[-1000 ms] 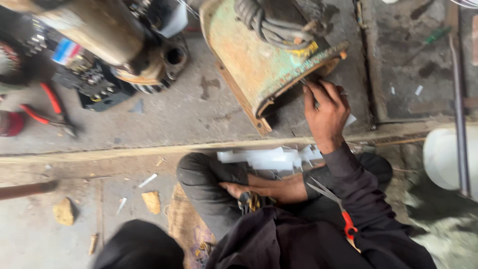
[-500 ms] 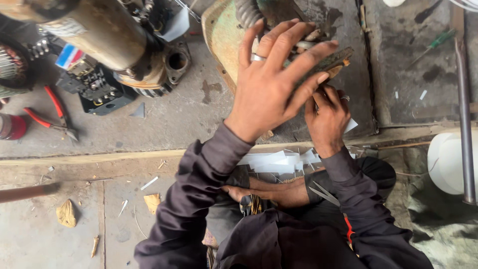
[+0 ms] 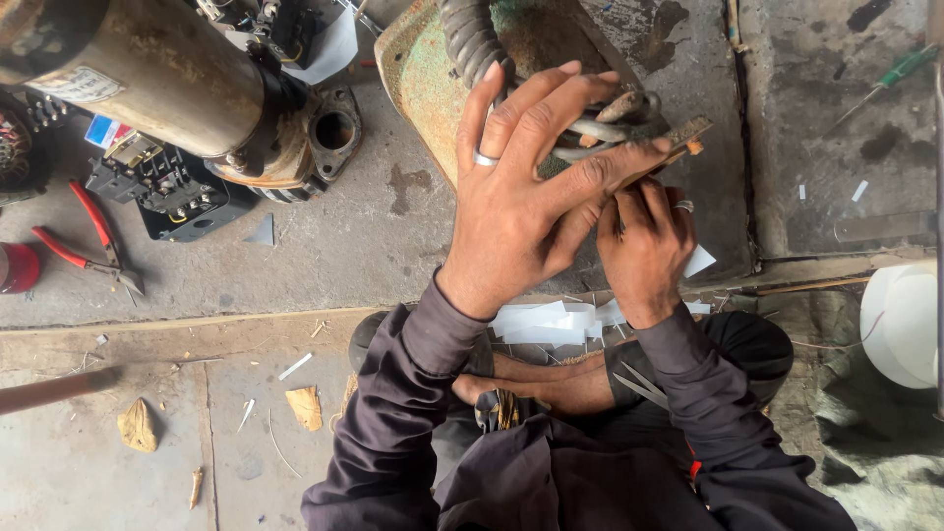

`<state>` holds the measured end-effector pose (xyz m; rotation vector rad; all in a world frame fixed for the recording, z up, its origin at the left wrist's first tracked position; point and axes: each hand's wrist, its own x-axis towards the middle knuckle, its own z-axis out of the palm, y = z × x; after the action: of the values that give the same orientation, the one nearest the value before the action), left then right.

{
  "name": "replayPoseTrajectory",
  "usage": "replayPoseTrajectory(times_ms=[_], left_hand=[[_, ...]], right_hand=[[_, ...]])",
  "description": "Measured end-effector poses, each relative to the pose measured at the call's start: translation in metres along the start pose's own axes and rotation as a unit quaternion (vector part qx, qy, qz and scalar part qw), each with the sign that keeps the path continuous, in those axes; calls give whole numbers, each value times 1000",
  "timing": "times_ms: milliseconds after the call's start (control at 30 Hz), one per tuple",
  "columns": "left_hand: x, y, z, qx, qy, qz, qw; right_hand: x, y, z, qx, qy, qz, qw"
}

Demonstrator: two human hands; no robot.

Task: The person sits on the floor and uses scissors to cut strips of white insulating tape. They then insert the strips into the slots of a disassembled motor stator, pressing them in by hand. The person repeats this process for multiple slots.

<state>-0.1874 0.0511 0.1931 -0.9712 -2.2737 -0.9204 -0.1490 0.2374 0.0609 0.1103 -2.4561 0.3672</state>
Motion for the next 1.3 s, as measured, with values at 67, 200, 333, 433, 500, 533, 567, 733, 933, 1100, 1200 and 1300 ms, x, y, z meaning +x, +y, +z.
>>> replayPoseTrajectory(times_ms=[67, 200, 333, 433, 500, 533, 567, 733, 933, 1100, 1200, 1300], left_hand=[[2, 1, -2, -5, 2, 1, 1000], [2, 2, -3, -9, -2, -8, 1000], [-1, 1, -1, -23, 11, -8, 1000], [-3, 0, 1, -23, 21, -5, 1000], [-3, 0, 2, -20, 26, -5, 999], [-4, 0, 2, -20, 26, -7, 999], [-4, 0, 2, -19, 28, -7, 999], [-5, 1, 3, -16, 40, -3, 999], [-8, 0, 4, -21, 45, -3, 999], [-6, 0, 4, -12, 52, 9, 999], [-6, 3, 2, -15, 52, -2, 999], [-5, 7, 0, -20, 51, -12, 998]], right_hand=[[1, -2, 0, -12, 5, 0, 1000], [-2, -7, 0, -27, 12, -3, 1000], [-4, -9, 3, 5, 5, 9, 1000], [-3, -10, 8, 20, 19, 4, 1000], [-1, -13, 10, 32, 25, 3, 999], [0, -14, 10, 35, 17, 13, 999], [0, -15, 8, 39, 9, 23, 999], [-7, -18, -12, 12, -38, 27, 999], [-21, -8, -17, -7, -54, 9, 998], [-26, 0, -8, 5, -16, -13, 1000], [-22, -3, -2, 6, -14, -8, 1000], [-12, -9, 2, 6, -11, -20, 1000]])
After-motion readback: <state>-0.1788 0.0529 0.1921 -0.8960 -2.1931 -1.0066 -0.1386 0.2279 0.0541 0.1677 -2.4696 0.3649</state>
